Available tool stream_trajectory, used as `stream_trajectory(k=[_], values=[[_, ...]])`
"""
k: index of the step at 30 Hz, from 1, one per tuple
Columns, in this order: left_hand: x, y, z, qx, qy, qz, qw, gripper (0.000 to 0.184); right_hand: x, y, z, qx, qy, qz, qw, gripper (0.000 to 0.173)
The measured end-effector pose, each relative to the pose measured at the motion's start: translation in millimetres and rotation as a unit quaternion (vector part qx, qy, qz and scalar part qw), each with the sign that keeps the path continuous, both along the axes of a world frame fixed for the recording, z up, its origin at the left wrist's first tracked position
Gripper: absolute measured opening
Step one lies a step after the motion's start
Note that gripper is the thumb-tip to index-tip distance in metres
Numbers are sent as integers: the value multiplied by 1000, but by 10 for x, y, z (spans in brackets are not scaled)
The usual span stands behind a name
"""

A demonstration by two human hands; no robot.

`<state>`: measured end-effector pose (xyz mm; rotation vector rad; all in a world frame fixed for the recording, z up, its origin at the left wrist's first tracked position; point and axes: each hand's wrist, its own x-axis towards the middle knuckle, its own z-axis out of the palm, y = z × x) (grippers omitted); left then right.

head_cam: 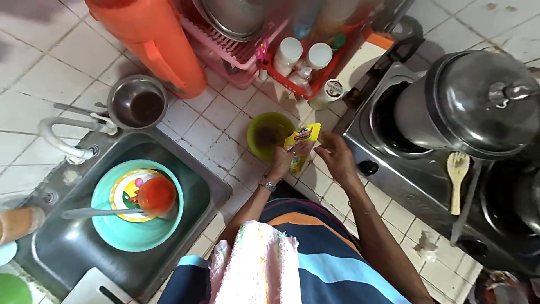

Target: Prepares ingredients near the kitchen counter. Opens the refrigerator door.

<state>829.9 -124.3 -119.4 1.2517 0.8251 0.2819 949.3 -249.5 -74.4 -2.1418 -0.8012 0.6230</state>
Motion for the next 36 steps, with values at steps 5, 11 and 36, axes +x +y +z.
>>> stream_trajectory(k=[5,11,36], values=[[-22,-7,-20,50,-25,-7,998,15,156,108,227,37,-112,89,989,42],[-128,63,54,129,-68,-42,988,15,223,174,264,78,-126,125,981,17],[-698,445,70,214,-142,43,965,45,24,-311,729,70,-182,-6,981,16]])
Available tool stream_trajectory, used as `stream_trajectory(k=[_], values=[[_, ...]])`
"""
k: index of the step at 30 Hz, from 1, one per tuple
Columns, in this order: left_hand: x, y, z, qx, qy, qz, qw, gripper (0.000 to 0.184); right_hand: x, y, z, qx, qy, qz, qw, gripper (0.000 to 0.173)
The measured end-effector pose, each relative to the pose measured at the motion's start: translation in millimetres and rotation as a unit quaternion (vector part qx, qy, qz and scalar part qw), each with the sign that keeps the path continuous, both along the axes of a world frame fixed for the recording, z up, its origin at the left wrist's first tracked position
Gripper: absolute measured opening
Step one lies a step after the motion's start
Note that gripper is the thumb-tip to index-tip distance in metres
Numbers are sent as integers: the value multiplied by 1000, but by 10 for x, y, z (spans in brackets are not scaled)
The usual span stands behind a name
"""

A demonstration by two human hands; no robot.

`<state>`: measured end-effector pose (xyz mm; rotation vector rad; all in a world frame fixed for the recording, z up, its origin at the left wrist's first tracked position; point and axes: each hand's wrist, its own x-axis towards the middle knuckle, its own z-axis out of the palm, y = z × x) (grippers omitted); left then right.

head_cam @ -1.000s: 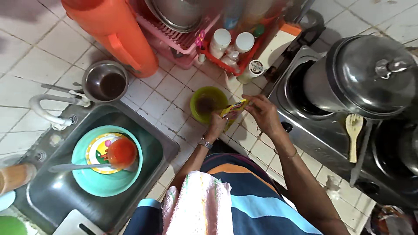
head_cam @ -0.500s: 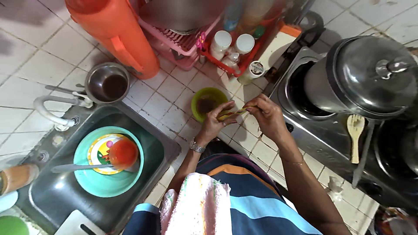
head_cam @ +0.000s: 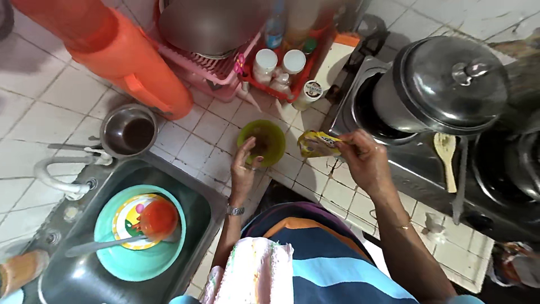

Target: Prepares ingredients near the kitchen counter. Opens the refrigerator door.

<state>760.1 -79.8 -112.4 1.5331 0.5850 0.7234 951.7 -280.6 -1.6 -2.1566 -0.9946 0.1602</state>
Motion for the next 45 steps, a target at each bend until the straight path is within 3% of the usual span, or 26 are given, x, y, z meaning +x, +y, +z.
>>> stream_trajectory(k=[6,12,17,27,31,39,45], values=[[-113,27,-111,-18,23,74,997,41,18,-133,-750,-126,77,-40,988,22],[-143,78,-82,3,46,104,994,38,1,-173,-342,-93,19,-57,994,18],[-90,90,-83,3,75,122,990,37,73,-81,-469,-212,98,21,972,25],[-250,211,-200,-13,99,177,979,41,1428,522,1482,-75,-23,75,994,11],[-329,243,-192,-12,106,204,973,42,1919,1070,1844,-78,-32,21,996,17],[-546,284,-193,-43,138,246,958,42,3031,2292,1297,-137,-88,-40,986,26],[-541,345,-180,-58,154,249,954,43,3426,2669,885,-192,-75,-63,977,29]])
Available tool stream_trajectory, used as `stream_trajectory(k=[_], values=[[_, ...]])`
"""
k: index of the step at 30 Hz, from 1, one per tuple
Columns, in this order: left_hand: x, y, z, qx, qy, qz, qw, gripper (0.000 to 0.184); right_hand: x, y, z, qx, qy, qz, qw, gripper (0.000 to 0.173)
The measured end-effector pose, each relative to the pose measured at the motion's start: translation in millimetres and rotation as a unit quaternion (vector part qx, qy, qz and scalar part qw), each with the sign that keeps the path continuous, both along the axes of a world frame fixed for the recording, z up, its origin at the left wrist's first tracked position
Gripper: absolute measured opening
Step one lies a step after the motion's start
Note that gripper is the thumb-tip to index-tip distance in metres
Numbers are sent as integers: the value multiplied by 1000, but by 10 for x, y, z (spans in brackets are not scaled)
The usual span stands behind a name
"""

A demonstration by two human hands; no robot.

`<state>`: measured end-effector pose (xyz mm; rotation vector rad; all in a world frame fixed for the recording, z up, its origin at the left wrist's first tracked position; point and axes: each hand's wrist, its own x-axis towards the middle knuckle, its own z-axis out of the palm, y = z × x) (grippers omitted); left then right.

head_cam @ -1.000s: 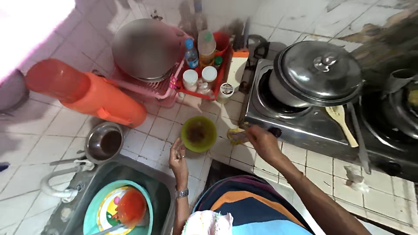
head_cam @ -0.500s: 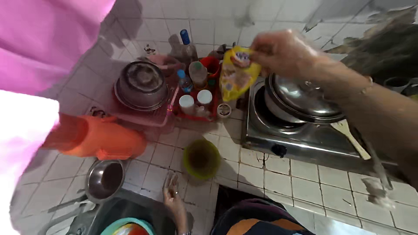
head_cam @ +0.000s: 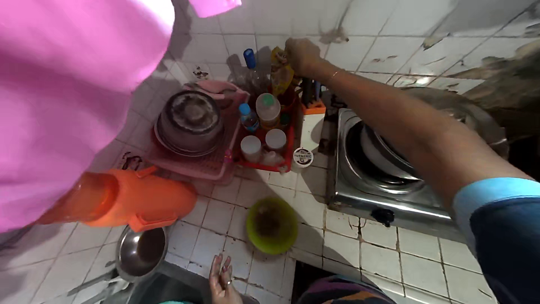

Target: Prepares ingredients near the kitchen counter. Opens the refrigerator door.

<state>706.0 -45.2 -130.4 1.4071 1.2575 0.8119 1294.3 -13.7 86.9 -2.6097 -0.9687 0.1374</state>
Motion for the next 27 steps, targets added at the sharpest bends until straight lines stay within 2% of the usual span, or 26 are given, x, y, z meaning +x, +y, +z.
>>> stream_trajectory(k=[9,14,17,20,24,27], values=[[-6,41,-12,-31,16,14,999,44,122,48,197,-48,-35,42,997,26],[37,45,1,-24,8,14,1000,44,140,81,-93,-68,-33,17,997,26],[36,20,1,-31,3,14,999,44,117,80,-299,-75,-51,42,995,25],[26,-2,-41,-34,0,12,999,44,7,82,-527,-112,-50,72,990,29],[42,-20,-68,-32,1,4,999,44,-43,134,-924,-165,-39,59,984,22],[62,-38,-47,-28,10,7,1000,42,-45,120,-873,-139,-8,56,989,24]])
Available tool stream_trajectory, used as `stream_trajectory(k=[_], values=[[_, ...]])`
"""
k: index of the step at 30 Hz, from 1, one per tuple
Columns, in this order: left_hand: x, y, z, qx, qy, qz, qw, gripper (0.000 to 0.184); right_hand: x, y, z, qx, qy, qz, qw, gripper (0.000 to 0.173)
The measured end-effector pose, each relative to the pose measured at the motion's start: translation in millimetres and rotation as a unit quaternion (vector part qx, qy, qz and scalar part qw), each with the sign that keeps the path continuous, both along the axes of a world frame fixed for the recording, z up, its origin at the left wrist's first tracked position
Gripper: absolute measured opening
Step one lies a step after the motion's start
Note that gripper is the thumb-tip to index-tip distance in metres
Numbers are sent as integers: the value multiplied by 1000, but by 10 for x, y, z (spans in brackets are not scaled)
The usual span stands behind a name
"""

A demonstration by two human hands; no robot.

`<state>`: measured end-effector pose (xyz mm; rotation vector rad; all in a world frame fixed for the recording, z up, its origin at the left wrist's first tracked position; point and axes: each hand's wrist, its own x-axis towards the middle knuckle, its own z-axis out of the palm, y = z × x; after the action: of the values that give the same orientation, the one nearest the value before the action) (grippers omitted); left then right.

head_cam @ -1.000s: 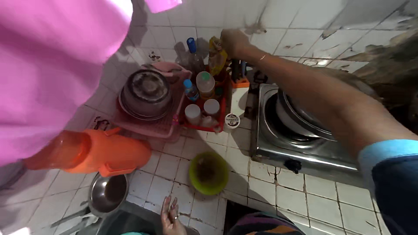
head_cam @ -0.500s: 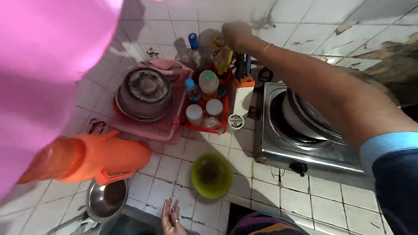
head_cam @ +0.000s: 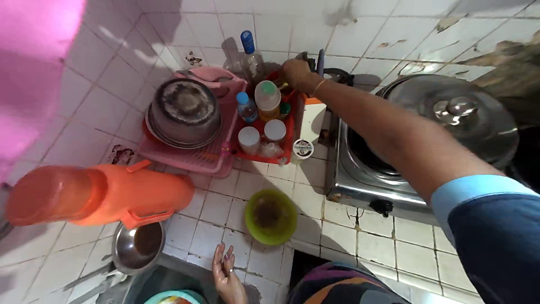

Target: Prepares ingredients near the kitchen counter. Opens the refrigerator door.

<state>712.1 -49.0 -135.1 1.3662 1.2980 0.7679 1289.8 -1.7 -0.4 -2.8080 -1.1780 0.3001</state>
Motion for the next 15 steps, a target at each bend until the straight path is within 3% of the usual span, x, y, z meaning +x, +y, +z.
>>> stream_trajectory(k=[4,8,12,15], values=[[-3,36,49,18,-3,-17,1000,38,54,-143,410,98,-4,25,995,29],[54,166,92,129,-18,-76,989,28,-183,-429,1005,192,2,3,981,27],[307,264,199,174,-68,-152,971,23,-1002,-973,1451,263,44,62,962,22],[577,245,252,147,-127,-237,952,26,-1859,-1561,1470,264,13,123,957,21]])
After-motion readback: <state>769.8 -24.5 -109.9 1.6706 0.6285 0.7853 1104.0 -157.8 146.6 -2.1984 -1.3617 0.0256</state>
